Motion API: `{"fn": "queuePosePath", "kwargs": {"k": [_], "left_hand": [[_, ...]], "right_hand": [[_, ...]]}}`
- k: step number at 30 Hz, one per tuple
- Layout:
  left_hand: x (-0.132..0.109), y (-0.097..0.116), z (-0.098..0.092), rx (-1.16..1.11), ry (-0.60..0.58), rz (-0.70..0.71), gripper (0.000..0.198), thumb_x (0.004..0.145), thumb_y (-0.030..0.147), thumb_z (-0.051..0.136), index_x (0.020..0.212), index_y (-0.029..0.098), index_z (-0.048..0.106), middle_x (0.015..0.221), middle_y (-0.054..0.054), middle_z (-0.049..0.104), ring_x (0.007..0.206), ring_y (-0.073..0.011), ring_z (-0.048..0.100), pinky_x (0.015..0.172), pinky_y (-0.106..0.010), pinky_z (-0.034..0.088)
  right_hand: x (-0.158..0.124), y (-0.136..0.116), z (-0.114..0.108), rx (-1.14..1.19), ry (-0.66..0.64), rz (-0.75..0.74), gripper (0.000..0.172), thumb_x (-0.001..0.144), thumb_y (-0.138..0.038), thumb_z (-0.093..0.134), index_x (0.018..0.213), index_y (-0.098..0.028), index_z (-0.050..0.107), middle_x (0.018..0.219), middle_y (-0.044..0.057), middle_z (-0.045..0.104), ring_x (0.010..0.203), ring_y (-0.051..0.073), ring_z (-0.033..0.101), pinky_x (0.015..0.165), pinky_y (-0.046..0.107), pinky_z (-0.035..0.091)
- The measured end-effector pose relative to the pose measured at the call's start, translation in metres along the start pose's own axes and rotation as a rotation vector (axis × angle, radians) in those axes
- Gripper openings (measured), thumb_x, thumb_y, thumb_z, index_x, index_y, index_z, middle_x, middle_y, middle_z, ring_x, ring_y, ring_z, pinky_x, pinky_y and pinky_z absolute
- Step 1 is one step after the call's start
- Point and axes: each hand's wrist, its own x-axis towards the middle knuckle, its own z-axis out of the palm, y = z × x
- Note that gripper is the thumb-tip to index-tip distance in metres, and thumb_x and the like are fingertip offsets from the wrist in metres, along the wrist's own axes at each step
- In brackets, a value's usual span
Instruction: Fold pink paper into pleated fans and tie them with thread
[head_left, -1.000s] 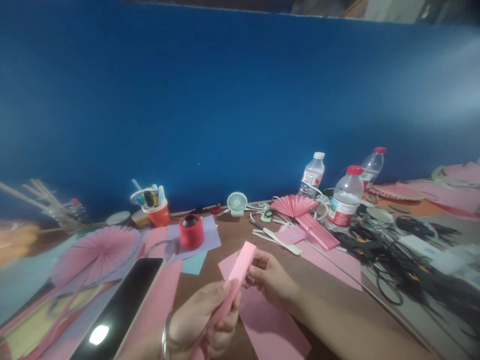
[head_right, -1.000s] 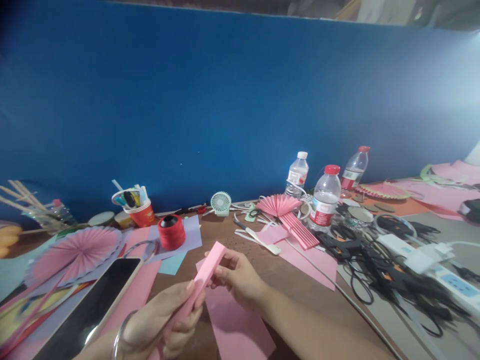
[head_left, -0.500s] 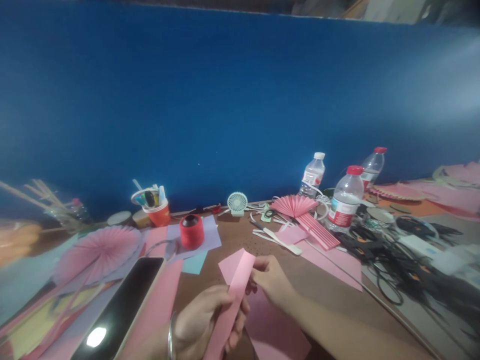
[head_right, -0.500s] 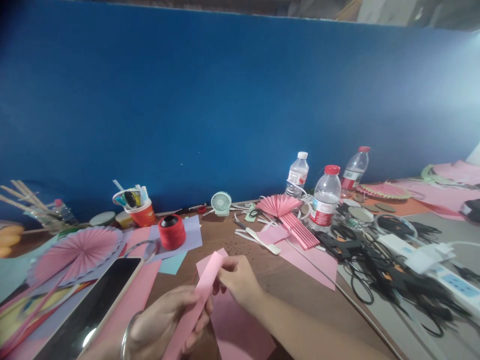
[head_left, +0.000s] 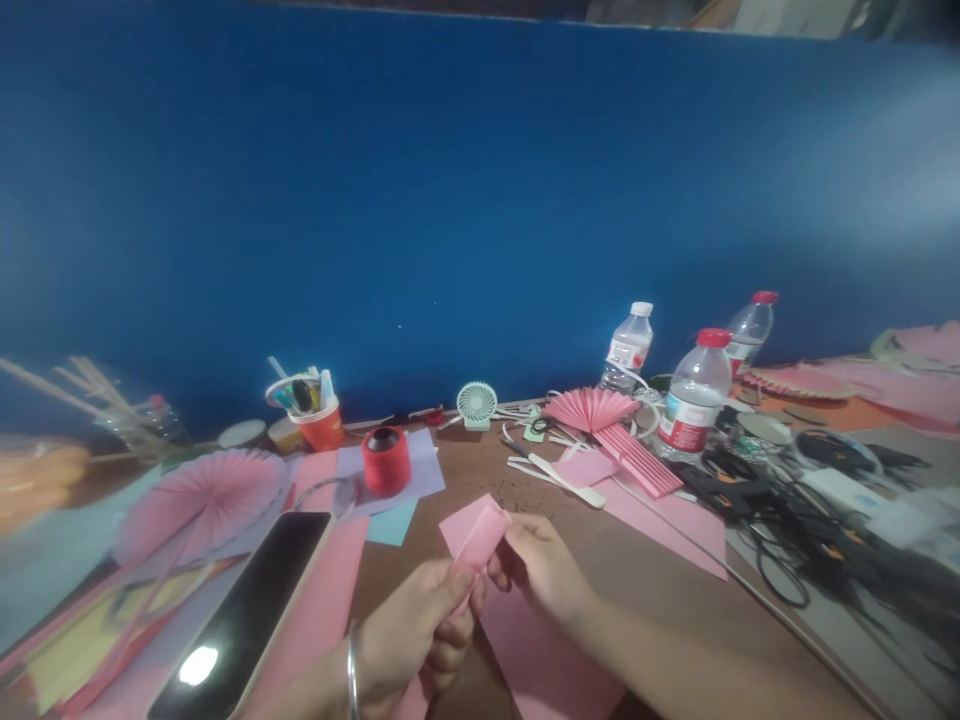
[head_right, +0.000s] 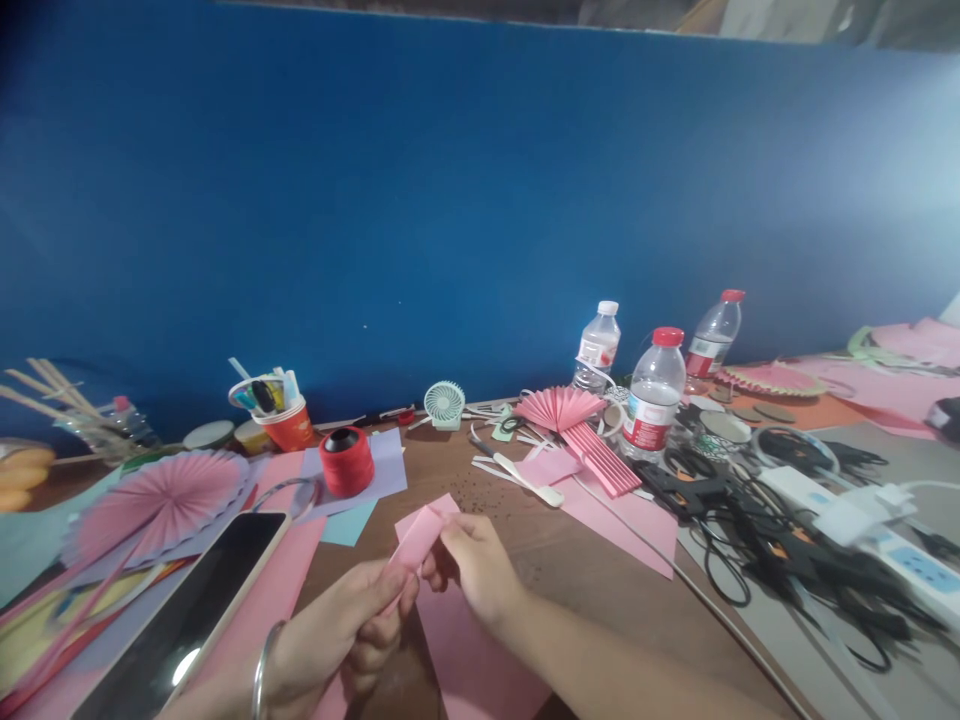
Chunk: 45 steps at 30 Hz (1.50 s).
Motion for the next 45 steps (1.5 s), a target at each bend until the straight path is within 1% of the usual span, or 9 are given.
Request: {"fn": "queuePosePath", "kwargs": {"k": [3,6,9,17,21,27,30,37,45], "left_hand": [[0.001,0.000,0.000,-0.013,0.013,0.017,0.044,0.072,0.063,0.046,0.070,0.020,0.038,0.048,0.011,0.022,0.037,-0.0025,0.010,0.039,-0.019,0.005],[0.001,0.000,0.002,0.015,-0.003,0.037,0.042,0.073,0.061,0.047,0.069,0.020,0.037,0.046,0.012,0.021,0.037,-0.0024,0.010,0.038,-0.019,0.005],[0.000,0.001,0.004,0.054,-0.016,0.031,0.040,0.076,0.057,0.047,0.068,0.019,0.037,0.046,0.012,0.022,0.036,-0.0023,0.011,0.037,-0.019,0.007],[-0.003,0.004,0.000,0.108,-0.094,0.033,0.039,0.077,0.056,0.045,0.065,0.019,0.037,0.044,0.011,0.021,0.035,-0.0031,0.014,0.034,-0.017,0.011],[-0.007,0.008,0.002,0.095,-0.105,0.076,0.039,0.075,0.055,0.047,0.063,0.020,0.036,0.044,0.011,0.023,0.034,-0.0031,0.014,0.033,-0.018,0.010],[-0.006,0.002,0.011,0.071,-0.086,0.048,0.043,0.069,0.059,0.051,0.059,0.020,0.035,0.041,0.010,0.023,0.034,-0.0034,0.016,0.034,-0.019,0.009],[-0.005,-0.003,0.015,0.111,-0.115,0.008,0.047,0.064,0.063,0.054,0.060,0.020,0.036,0.039,0.011,0.023,0.031,-0.0025,0.015,0.034,-0.019,0.006],[-0.008,-0.002,0.013,0.112,-0.214,0.003,0.044,0.070,0.058,0.053,0.059,0.019,0.036,0.035,0.012,0.022,0.030,-0.0020,0.012,0.033,-0.020,0.006],[-0.003,0.003,0.003,0.047,-0.251,-0.031,0.039,0.071,0.054,0.055,0.066,0.017,0.042,0.043,0.010,0.028,0.034,-0.0012,0.020,0.034,-0.015,0.013]], "right_hand": [[-0.003,-0.005,0.001,-0.056,-0.045,-0.066,0.045,0.081,-0.049,0.043,0.059,-0.011,0.056,0.051,0.001,0.051,0.045,0.008,0.045,0.046,0.022,0.035],[-0.005,-0.010,0.001,-0.240,0.020,-0.052,0.037,0.072,-0.046,0.059,0.058,-0.011,0.055,0.050,0.000,0.052,0.043,0.008,0.044,0.043,0.020,0.033],[-0.005,-0.011,0.001,-0.291,0.086,-0.012,0.039,0.073,-0.046,0.057,0.055,-0.012,0.054,0.048,0.001,0.052,0.040,0.008,0.042,0.041,0.020,0.030],[-0.003,-0.010,-0.001,-0.167,0.050,-0.051,0.041,0.074,-0.043,0.057,0.047,-0.014,0.045,0.043,-0.005,0.033,0.044,0.006,0.026,0.045,0.023,0.018],[-0.003,-0.005,-0.001,-0.005,0.038,-0.050,0.043,0.078,-0.046,0.051,0.049,-0.015,0.042,0.045,-0.005,0.035,0.044,0.006,0.026,0.045,0.022,0.018],[-0.013,-0.002,0.013,-0.034,-0.219,0.024,0.039,0.060,-0.050,0.067,0.068,-0.015,0.052,0.053,-0.004,0.045,0.048,0.007,0.040,0.049,0.020,0.035],[-0.020,0.000,0.016,-0.067,-0.265,0.170,0.041,0.068,-0.055,0.058,0.063,-0.015,0.051,0.054,-0.001,0.049,0.048,0.010,0.048,0.045,0.021,0.037],[-0.023,-0.006,-0.002,-0.256,0.035,0.056,0.043,0.065,-0.059,0.058,0.056,-0.017,0.050,0.054,-0.002,0.047,0.055,0.012,0.045,0.053,0.023,0.037],[-0.011,-0.006,-0.004,-0.287,0.231,0.065,0.039,0.065,-0.055,0.058,0.055,-0.019,0.049,0.056,-0.001,0.046,0.057,0.014,0.044,0.055,0.026,0.036]]}}
